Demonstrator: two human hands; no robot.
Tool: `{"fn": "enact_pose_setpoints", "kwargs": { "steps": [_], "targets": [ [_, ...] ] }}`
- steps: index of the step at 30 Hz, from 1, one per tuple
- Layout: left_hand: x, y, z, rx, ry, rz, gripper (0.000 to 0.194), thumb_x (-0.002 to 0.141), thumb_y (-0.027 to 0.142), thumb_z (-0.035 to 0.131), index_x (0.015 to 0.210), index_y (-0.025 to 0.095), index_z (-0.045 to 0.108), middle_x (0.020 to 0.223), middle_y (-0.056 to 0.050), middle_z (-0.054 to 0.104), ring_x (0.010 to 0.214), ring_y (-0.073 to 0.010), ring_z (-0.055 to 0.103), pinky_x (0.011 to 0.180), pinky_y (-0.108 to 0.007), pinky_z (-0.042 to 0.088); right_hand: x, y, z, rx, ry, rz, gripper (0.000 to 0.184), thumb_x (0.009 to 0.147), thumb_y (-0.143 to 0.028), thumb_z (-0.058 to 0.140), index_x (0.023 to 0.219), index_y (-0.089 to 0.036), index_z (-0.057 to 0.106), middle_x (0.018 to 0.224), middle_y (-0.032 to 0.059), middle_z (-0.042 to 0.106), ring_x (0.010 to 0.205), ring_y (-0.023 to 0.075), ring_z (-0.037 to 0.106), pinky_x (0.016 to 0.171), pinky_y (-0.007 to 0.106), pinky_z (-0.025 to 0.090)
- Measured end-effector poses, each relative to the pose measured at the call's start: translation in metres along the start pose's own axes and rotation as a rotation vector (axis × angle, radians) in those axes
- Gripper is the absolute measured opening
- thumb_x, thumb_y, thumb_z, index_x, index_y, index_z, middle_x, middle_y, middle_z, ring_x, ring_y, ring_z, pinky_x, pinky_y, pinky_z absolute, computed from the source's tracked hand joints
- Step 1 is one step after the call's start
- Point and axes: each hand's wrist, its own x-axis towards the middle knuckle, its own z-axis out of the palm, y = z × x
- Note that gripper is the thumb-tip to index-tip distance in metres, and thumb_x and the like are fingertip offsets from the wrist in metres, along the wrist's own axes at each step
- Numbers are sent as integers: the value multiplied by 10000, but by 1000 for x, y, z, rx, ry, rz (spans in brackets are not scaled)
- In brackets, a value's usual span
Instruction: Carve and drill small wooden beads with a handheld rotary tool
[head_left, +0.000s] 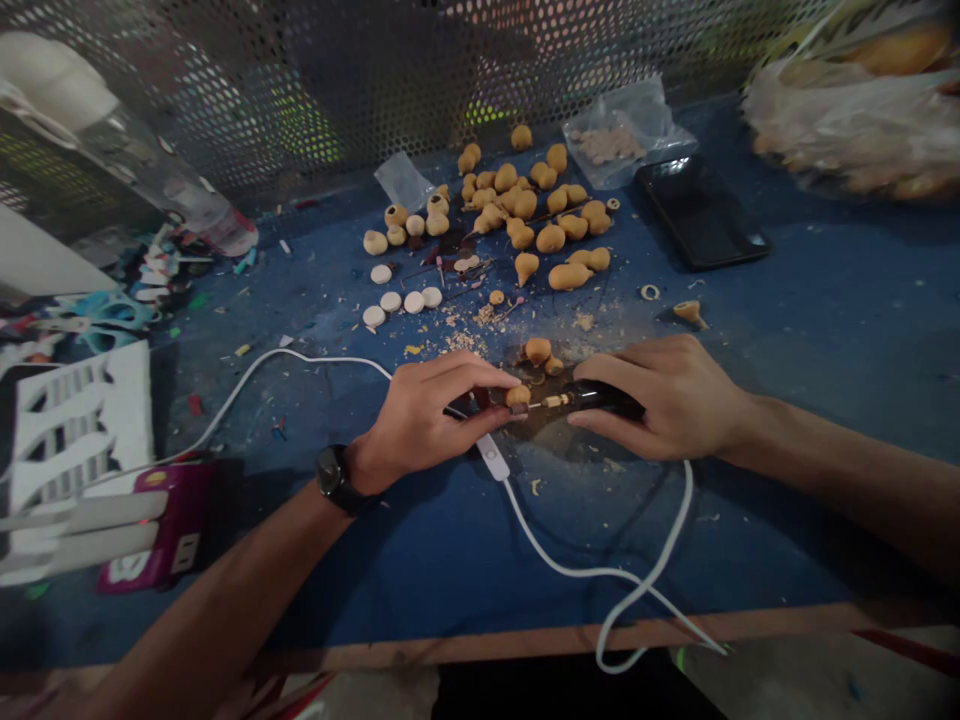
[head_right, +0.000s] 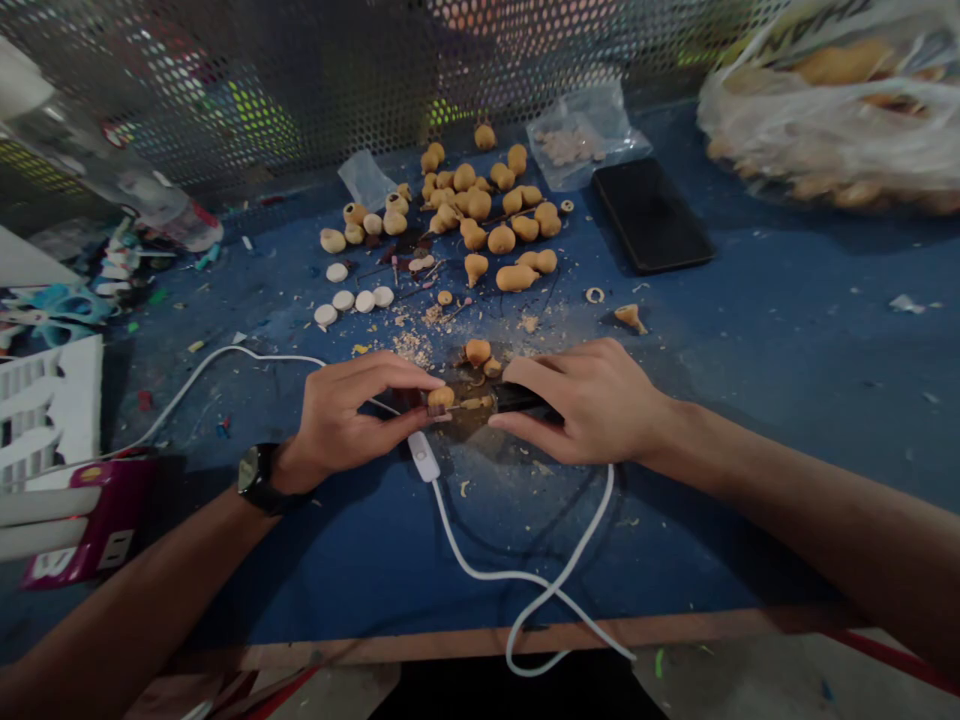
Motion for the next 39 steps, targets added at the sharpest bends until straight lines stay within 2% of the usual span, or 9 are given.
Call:
{"fn": "enact_pose_setpoints", "kwargs": {
  "steps": [22, 30, 36, 39],
  "targets": [
    [0, 0, 0, -13, -14, -11, 180, 905, 238, 835, 1044, 154, 757, 919, -47, 795, 687, -82, 732, 670, -160, 592, 0, 0, 0, 11, -3, -2, 462, 1085, -552, 468, 981, -174, 713, 639, 41, 702, 497, 198, 613, 525, 325, 357],
    [0, 0, 0, -17, -20, -26, 167, 932, 289, 810, 1057, 192, 760, 936, -42, 807, 676, -92, 731, 638, -181, 601, -3, 0, 2, 3, -38, 40, 466, 1073, -585, 459, 996, -205, 718, 646, 38, 700, 516, 196, 592, 555, 332, 366],
    [0, 1, 0, -14, -18, -41, 157, 932, 296, 810, 1043, 194, 766, 918, -34, 807, 667, -90, 729, 623, -175, 591, -2, -1, 1, 22, -18, 23, 433, 1073, -560, 487, 999, -195, 708, 650, 34, 700, 506, 195, 598, 544, 328, 362],
    [1, 1, 1, -9, 0, -44, 197, 914, 335, 827, 1023, 183, 765, 887, -30, 798, 669, -90, 726, 637, -175, 593, -2, -1, -1, 79, 18, 75, 376, 1072, -523, 506, 992, -200, 681, 662, 27, 697, 513, 190, 600, 548, 327, 376]
  ]
}}
